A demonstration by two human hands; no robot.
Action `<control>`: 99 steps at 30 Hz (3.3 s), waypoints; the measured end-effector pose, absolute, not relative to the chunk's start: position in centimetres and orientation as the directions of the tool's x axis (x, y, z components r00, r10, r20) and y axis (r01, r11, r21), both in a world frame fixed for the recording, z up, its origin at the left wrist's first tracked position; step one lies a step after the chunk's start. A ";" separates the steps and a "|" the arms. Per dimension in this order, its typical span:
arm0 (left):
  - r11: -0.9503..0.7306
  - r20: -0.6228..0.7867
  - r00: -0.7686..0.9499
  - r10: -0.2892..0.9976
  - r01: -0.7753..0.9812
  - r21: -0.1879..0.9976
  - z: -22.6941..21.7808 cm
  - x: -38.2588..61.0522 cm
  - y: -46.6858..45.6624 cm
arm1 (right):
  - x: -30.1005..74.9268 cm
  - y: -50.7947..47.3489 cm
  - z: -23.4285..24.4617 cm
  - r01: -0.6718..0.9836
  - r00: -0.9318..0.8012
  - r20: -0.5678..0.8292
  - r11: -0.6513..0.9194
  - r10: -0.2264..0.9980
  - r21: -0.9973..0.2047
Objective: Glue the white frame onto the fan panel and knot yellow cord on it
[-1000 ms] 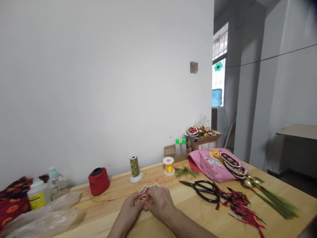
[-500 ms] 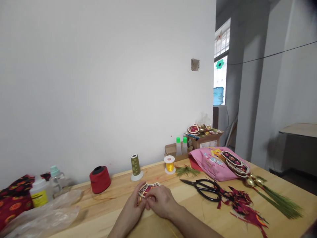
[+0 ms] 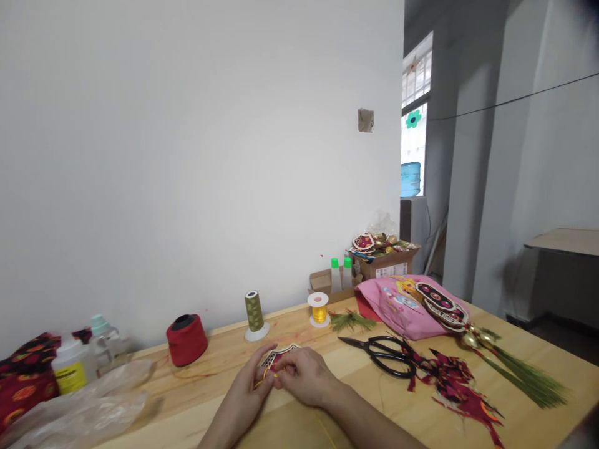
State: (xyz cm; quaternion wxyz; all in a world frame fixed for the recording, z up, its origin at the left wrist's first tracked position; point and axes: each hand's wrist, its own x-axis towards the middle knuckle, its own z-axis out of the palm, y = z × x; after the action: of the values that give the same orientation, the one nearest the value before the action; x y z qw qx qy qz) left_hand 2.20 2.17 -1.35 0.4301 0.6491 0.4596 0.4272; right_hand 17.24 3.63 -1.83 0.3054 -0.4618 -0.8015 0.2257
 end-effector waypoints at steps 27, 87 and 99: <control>-0.121 -0.008 0.303 0.953 0.404 0.907 -2.0 2.4 2.4 | 20.4 5.0 1.5 -0.385 -0.266 0.253 0.138 0.930 -0.913; -0.109 -0.016 0.240 0.971 0.499 0.860 -2.1 0.9 2.6 | 25.2 5.8 1.7 0.535 0.355 0.466 0.233 0.810 -0.812; -0.090 -0.020 0.196 0.980 0.538 0.838 -2.4 0.8 2.8 | 23.1 -1.7 1.2 0.830 -0.411 0.562 0.550 0.717 -0.095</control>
State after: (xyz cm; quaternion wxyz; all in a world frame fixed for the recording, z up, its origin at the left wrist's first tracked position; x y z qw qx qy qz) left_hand 0.75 2.81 -2.36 0.3745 0.6767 0.5608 0.2954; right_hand 23.06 -1.69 1.21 0.2816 -0.4637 -0.8341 -0.0996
